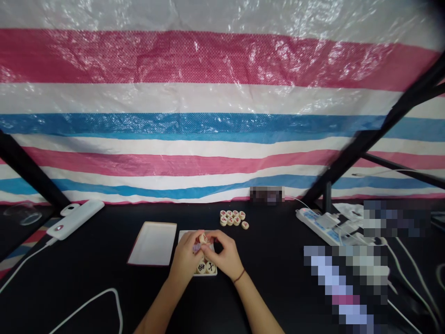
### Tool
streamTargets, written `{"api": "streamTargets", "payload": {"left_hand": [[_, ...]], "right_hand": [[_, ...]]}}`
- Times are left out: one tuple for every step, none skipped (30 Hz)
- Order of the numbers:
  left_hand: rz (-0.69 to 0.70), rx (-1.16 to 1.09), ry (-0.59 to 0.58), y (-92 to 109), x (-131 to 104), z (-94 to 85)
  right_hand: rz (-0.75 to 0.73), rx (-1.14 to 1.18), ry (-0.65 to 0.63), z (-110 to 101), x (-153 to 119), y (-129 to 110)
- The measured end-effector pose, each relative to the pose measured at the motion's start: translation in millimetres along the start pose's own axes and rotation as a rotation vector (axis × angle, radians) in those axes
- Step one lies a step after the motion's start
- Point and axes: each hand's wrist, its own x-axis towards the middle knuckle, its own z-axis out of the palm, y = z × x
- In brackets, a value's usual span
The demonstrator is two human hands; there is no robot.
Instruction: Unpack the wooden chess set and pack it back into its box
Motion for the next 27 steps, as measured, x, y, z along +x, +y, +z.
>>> {"api": "streamTargets", "payload": {"left_hand": [[0.022,0.019,-0.002,-1.7,-0.6,0.3],[0.038,0.035,-0.013,-2.4,-1.0,0.2],[0.050,0.047,-0.033,-2.3,-1.2,-0.2],[0.061,0.053,-0.059,-1.5,-1.2,-0.7],[0.075,0.056,-0.085,-0.2,-1.0,-1.2],[0.092,0.059,-0.106,1.1,-0.7,-1.6],[0.107,0.064,-0.118,2.4,-0.5,-1.8],[0.120,0.072,-0.122,3.3,-0.3,-1.9],[0.129,0.082,-0.121,3.7,-0.1,-1.9],[0.136,0.091,-0.116,3.6,-0.1,-1.7],[0.140,0.097,-0.113,3.2,0.0,-1.7],[0.142,0.102,-0.110,2.4,0.1,-1.7],[0.142,0.104,-0.104,1.6,0.2,-1.9],[0.141,0.104,-0.098,0.8,0.3,-2.4],[0.133,0.104,-0.091,0.2,0.6,-3.0],[0.125,0.103,-0.086,-0.2,1.0,-3.8],[0.116,0.103,-0.082,-0.2,1.5,-4.6],[0.108,0.102,-0.077,0.0,2.0,-5.4],[0.102,0.101,-0.073,0.4,2.5,-6.1],[0.101,0.100,-0.067,0.8,3.1,-6.8],[0.102,0.099,-0.063,1.3,3.5,-7.3],[0.106,0.099,-0.060,1.7,3.9,-7.6],[0.110,0.099,-0.058,1.9,4.2,-7.9],[0.115,0.101,-0.059,2.1,4.4,-8.1],[0.118,0.103,-0.060,2.1,4.5,-8.2],[0.119,0.104,-0.061,2.1,4.6,-8.2],[0.119,0.104,-0.063,2.1,4.6,-8.2]], "right_hand": [[0.002,0.014,-0.006,3.4,-0.3,-3.3],[0.012,0.023,0.000,5.2,-0.5,-5.0],[0.024,0.031,0.011,5.9,-0.7,-5.6],[0.034,0.035,0.019,5.7,-0.8,-5.3],[0.038,0.035,0.016,4.7,-0.9,-4.3],[0.039,0.029,0.011,3.2,-0.9,-2.6],[0.036,0.018,0.006,1.2,-0.8,-0.1],[0.030,-0.002,0.012,-1.6,-0.4,3.4],[0.031,-0.036,0.040,-5.2,0.1,8.1],[0.041,-0.082,0.098,-10.0,0.8,14.2],[0.065,-0.140,0.185,-15.9,1.5,21.7],[0.106,-0.205,0.291,-23.1,2.2,30.3],[0.164,-0.275,0.403,-31.1,2.7,39.7],[0.234,-0.344,0.500,-39.6,2.8,49.2],[0.310,-0.412,0.564,-48.0,2.7,58.4],[0.378,-0.474,0.586,-55.8,2.1,66.7],[0.438,-0.526,0.581,-62.5,1.4,73.6],[0.485,-0.563,0.556,-67.7,0.5,79.1],[0.515,-0.585,0.521,-71.3,-0.4,83.1],[0.533,-0.594,0.485,-73.4,-1.2,85.8],[0.542,-0.593,0.456,-74.1,-1.8,87.4],[0.547,-0.591,0.434,-74.0,-2.4,88.3],[0.548,-0.590,0.421,-73.3,-2.8,88.7],[0.548,-0.590,0.416,-72.3,-3.1,89.1],[0.545,-0.591,0.413,-71.2,-3.4,89.5],[0.538,-0.593,0.412,-70.3,-3.7,90.2],[0.526,-0.596,0.410,-69.6,-3.9,91.1]]}}
